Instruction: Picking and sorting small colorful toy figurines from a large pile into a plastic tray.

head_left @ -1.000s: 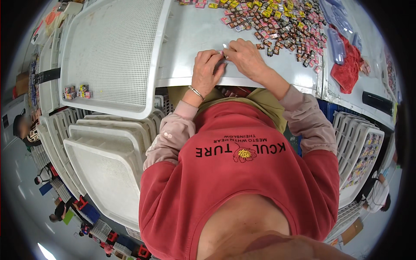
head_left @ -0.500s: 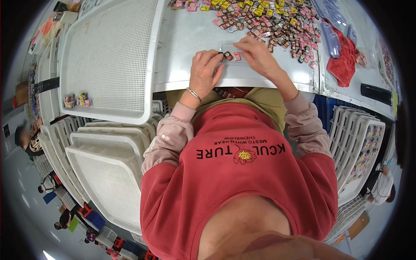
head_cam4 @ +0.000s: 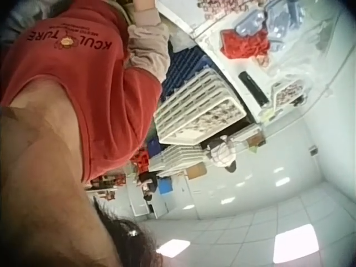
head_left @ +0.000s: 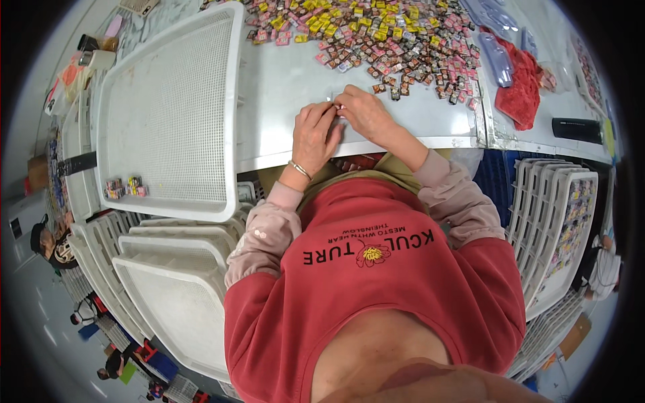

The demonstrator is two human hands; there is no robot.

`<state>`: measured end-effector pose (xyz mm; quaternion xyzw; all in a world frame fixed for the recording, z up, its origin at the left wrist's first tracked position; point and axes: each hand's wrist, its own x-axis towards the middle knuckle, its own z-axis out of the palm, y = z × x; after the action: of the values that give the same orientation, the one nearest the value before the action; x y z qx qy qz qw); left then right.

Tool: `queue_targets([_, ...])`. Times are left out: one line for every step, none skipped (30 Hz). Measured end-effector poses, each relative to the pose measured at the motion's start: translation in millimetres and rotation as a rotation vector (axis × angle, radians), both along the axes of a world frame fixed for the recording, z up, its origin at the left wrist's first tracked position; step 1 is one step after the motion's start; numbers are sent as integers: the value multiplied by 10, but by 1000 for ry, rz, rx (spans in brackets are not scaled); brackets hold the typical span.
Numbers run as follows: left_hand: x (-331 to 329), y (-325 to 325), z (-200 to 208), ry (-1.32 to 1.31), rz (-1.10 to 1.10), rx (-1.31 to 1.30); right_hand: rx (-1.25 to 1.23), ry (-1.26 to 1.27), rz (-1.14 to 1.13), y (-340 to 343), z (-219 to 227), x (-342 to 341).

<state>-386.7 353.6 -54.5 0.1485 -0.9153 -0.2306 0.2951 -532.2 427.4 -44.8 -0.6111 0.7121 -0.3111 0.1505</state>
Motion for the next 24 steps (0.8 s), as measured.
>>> queue_targets([6,20,24,-6,18,3,9,-5,-28,-7,-9,7])
queue_targets([16,15,9,-28,17,1,-12,-1,-5,-19,-53,-16])
queue_targets([35,16,-5,-25,14,-1,-14,1,-8,-19,-61,-44])
queue_targets([49,14,-15,-32,27,7,-79,-45,50,-10,-67,-86])
queue_targets([61,9,-21,-40,41,16,-144,-91,109,-5,-69,-138])
queue_targets([64,11,5,-39,41,12,-147,-90,109,-7,-54,-219])
queue_targets([62,22,54,-48,58,-18,-45,-291,-20,-15,-3,-324])
queue_targets([55,23,91,-57,76,-49,59,-491,-149,-51,36,-413])
queue_targets([32,19,116,-53,78,-52,55,-487,-147,-102,61,-493])
queue_targets([1,7,133,-63,14,-77,-44,-283,-124,-166,76,-582])
queue_targets([-27,-2,150,-73,-49,-102,-143,-78,-101,-240,80,-672])
queue_targets([-89,-8,115,-62,-62,-110,-175,72,-63,-306,-37,-764])
queue_targets([-113,-32,40,-96,-91,-135,-186,80,-64,-358,-94,-742])
queue_targets([-146,-61,-32,-131,-121,-160,-181,208,-48,-417,-149,-725])
queue_targets([-167,-93,-41,-128,-116,-171,-174,330,-27,-476,-138,-684])
queue_targets([-195,-124,-52,-94,-71,-177,-117,329,-42,-505,-120,-670])
queue_targets([-221,-146,-64,-60,-26,-182,-128,332,-40,-531,-101,-665])
queue_targets([-247,-152,-74,-56,-22,-192,-68,336,-106,-557,-83,-667])
queue_targets([-271,-148,-87,-69,15,-170,-9,339,-172,-589,-65,-677])
queue_targets([-280,-153,-100,-81,53,-147,-18,342,-168,-633,-44,-726])
queue_targets([-301,-147,-75,-76,54,-157,-11,221,-129,-672,11,-834])
queue_targets([-302,-133,-51,-78,62,-149,-4,99,-86,-734,63,-927])
queue_targets([-294,-121,-24,-81,71,-141,-14,102,-83,-831,107,-994])
queue_targets([-304,-112,21,-75,65,-104,-52,109,-157,-942,164,-1049])
